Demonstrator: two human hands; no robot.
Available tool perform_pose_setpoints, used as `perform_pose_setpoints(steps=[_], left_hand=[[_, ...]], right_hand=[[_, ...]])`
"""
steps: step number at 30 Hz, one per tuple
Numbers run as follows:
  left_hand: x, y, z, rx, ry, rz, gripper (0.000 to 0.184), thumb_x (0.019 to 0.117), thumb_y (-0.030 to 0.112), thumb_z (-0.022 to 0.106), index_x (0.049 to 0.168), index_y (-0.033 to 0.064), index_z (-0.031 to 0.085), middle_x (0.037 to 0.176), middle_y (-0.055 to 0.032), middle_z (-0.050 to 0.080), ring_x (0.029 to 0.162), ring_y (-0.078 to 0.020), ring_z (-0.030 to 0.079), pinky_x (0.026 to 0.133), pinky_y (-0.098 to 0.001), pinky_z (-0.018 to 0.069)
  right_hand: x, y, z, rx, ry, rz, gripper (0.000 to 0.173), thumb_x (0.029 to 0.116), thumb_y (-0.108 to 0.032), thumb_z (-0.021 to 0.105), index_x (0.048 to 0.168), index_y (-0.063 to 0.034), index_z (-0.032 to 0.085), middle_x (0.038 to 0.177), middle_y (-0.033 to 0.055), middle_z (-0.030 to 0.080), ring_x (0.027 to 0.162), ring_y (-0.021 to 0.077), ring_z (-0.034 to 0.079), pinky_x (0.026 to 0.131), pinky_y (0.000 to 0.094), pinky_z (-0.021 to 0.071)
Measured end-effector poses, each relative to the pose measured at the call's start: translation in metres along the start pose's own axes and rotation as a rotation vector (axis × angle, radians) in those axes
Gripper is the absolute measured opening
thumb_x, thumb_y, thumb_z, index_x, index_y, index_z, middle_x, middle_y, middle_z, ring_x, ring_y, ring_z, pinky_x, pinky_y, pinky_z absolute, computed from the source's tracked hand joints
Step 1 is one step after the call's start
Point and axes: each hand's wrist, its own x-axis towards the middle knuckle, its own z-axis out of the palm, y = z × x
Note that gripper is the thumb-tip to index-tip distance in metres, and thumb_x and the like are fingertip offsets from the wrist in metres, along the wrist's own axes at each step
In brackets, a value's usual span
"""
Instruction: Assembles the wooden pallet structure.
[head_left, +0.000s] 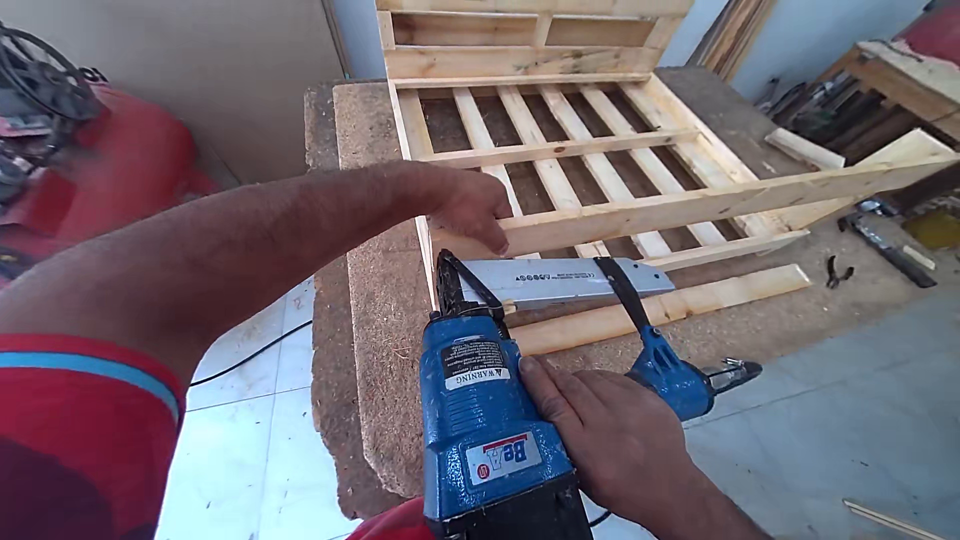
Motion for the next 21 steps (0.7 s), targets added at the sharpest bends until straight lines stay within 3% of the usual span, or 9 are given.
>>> perform_pose_setpoints(steps=[15,21], left_hand=[[-0.0005,0.0018,-0.0028,-0.004,0.005,-0.037,0.029,0.0913,0.028,0.077,0.075,0.0068,0.066,0.061,-0.0046,0.058,0.053,-0.0158,0.054,0.053,-0.0377,0.0469],[-0.0012,0.0024,-0.0027,0.017,0.008,-0.021,0.027,0.0916,0.028,0.077,0.077,0.0076,0.067,0.061,-0.0036,0.057,0.053,-0.0150,0.054,0.053,-0.0365,0.0463]], right_hand=[[0.0044,0.0025,0.0109,-0.031,0.019,-0.003,0.040,0.0992,-0.009,0.049,0.138,-0.0079,0.059,0.116,0.0080,0.075,0.079,0.0218,0.071,0.063,0.0334,0.0567],[0.0048,0.0049,0.0103,-0.030,0.004,-0.017,0.040,0.0999,-0.010,0.048,0.138,-0.0075,0.058,0.118,0.0088,0.074,0.081,0.0225,0.071,0.065,0.0338,0.0570]])
